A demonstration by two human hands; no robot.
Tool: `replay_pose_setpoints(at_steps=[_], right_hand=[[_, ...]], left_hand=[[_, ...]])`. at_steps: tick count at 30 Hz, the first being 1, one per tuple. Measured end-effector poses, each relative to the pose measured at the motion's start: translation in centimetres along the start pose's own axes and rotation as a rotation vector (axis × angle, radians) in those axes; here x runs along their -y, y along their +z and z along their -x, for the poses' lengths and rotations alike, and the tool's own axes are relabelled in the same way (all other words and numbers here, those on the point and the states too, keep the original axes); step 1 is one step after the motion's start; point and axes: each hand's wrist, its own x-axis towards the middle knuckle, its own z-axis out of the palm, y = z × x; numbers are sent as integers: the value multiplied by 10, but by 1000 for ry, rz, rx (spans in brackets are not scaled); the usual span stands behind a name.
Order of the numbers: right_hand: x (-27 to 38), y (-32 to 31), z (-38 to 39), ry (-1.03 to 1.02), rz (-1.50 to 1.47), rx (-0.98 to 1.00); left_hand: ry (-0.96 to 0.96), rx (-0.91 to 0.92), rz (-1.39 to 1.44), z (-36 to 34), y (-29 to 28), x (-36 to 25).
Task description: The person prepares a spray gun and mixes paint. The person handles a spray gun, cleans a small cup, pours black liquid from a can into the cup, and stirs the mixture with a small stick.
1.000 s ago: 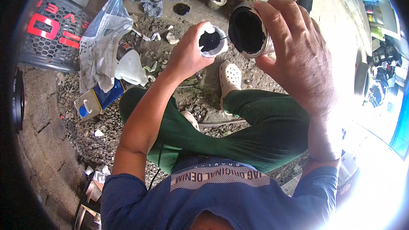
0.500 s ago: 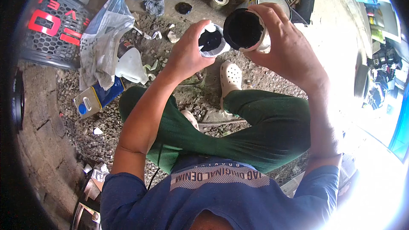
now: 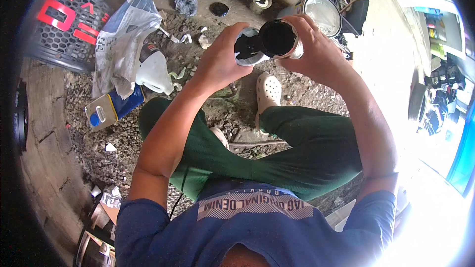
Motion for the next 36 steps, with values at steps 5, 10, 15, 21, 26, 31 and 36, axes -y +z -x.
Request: replay_pose_setpoints(at_steps=[5,10,15,21,26,31,36], right_hand=[[-5,4,1,-27,3,-14],[-1,2,-2,0,7,13],[-18,7,0,-7,2,-10],[-14,10,-5,40,-67,19],[-38,28,-1,-53,-188,-56],[-48,57,-1,-170,-331,-150],[-52,86,1,-91,-438,-291]], left_hand=[[-45,36,29,1,-3,-1],[-37,29,19,3,-2,1],[-25,28,7,0,-1,-2],[-15,-3,27,5,-4,4],[11,-26,18,10,-9,5],[-37,-14,-5,15,-16,6],[68,-142,-55,9,-10,17]])
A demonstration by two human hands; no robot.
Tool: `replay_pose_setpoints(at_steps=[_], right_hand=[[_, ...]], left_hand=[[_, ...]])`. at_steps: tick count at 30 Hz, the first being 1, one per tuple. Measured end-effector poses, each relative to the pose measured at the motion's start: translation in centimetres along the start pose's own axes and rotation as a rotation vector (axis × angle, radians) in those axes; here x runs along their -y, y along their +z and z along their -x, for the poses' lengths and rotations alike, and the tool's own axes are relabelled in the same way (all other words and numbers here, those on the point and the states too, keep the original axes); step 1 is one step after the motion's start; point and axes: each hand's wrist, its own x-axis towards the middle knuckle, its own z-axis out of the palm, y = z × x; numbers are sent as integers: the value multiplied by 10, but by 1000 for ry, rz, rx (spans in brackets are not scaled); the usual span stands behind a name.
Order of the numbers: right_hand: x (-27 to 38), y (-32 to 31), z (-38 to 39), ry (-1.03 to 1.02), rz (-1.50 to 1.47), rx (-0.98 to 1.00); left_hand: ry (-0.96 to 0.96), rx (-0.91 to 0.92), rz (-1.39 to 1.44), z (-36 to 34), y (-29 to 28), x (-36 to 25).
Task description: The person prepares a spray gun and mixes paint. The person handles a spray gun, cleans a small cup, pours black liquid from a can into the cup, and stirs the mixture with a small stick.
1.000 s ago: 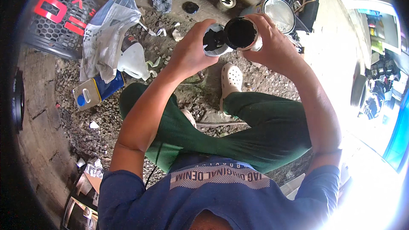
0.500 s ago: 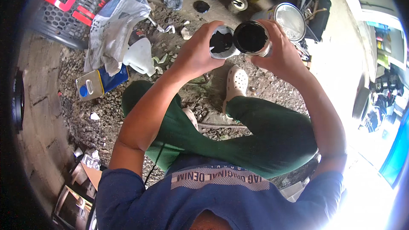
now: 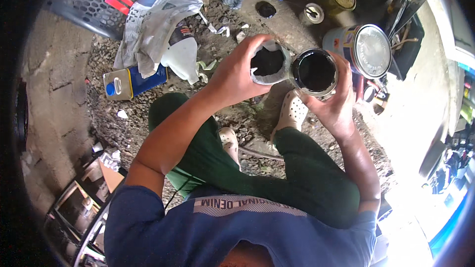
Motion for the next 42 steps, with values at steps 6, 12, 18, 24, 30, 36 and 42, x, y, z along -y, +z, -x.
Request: replay_pose_setpoints(at_steps=[6,12,18,24,30,36,42], right_hand=[[-19,7,-2,228,-414,-129],[-101,66,6,332,-313,-193],[-172,117,-16,358,65,-311],[-204,131,-47,475,-26,-332],[-218,139,-41,463,-119,-447],[-157,103,-3,651,-251,-285],[98,-74,-30,244,-108,328]], left_hand=[[-48,29,70,-3,1,-1],[-112,70,-4,-3,1,0],[-141,53,21,-1,-1,3],[-164,55,8,-5,-10,-5],[-160,36,21,-4,-3,-9],[-87,4,-40,-2,-3,0],[-98,15,-49,-9,-4,4]])
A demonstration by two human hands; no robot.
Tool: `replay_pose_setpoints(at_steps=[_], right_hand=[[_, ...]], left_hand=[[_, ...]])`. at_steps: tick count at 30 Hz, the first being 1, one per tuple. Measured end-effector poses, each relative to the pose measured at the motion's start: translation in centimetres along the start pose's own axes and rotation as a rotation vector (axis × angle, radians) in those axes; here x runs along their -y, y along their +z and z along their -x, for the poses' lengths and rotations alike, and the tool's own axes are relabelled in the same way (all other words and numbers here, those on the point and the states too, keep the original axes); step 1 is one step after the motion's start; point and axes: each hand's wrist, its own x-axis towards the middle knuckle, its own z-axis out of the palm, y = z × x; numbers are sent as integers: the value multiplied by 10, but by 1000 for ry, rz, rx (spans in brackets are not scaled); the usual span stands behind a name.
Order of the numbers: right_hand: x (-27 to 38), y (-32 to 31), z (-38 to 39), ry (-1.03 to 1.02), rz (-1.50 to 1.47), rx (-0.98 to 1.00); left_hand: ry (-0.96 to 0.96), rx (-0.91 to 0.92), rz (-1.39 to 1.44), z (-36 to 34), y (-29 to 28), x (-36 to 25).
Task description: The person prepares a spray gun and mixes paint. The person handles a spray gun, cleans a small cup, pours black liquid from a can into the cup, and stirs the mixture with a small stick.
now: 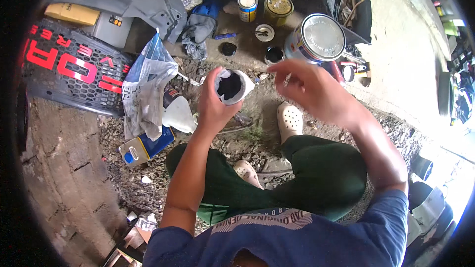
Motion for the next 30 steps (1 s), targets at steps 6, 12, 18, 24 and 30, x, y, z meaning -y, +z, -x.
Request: replay_pose_setpoints(at_steps=[6,12,18,24,30], right_hand=[[127,30,79,-614,480,415],[75,74,65,-540,507,589],[64,76,61,-411,489,682],[58,62,70,-357,471,673],[59,55,79,-424,444,687]], left_hand=[[26,-33,105,-6,15,18],[-14,-24,94,-10,15,32],[-32,-15,95,-10,14,36],[-67,31,66,-12,20,26],[-108,70,71,-10,19,19]])
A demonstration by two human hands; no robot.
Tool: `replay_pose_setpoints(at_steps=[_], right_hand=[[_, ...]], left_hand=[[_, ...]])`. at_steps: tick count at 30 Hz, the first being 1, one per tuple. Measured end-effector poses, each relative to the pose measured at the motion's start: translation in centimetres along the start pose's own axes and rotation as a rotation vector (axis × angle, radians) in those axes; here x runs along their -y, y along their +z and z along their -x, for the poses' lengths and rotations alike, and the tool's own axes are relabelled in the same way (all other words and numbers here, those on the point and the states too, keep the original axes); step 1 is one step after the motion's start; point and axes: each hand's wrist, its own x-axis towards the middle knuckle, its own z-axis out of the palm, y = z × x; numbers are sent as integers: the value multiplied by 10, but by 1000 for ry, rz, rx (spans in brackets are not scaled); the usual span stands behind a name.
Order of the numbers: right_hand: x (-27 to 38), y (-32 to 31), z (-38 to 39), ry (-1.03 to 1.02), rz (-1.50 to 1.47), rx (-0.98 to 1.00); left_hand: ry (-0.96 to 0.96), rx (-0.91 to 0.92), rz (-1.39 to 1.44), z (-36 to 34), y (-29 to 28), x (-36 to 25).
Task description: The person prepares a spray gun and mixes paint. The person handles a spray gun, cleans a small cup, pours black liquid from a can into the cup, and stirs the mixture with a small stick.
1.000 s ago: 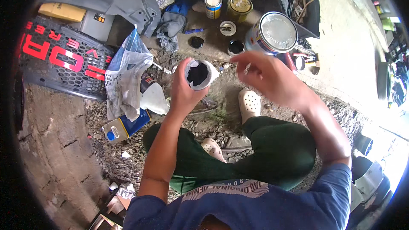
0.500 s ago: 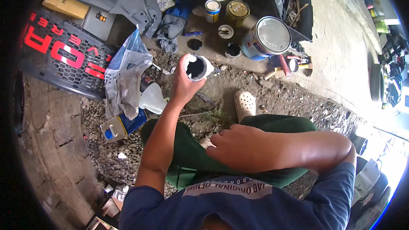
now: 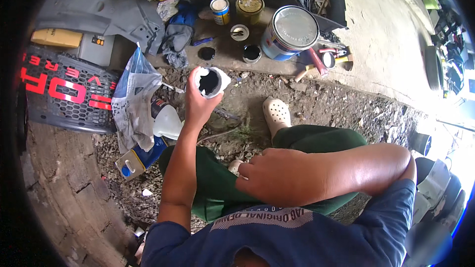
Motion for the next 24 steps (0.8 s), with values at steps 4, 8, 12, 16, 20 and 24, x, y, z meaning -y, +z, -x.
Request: replay_pose_setpoints(at_steps=[4,8,12,16,20,24], right_hand=[[2,1,3,-12,57,25],[4,-1,4,-29,71,35],[3,-7,2,-19,34,55],[-1,-8,0,-24,5,42],[-5,-9,-6,-9,-21,11],[-4,-12,-7,10,-47,88]], left_hand=[[1,-14,-36,3,-3,-1],[9,-18,-28,3,-3,3],[9,-23,-38,5,-4,2],[46,-36,-44,8,-3,2],[61,-46,-58,11,-3,2],[23,-35,-42,11,-2,1]])
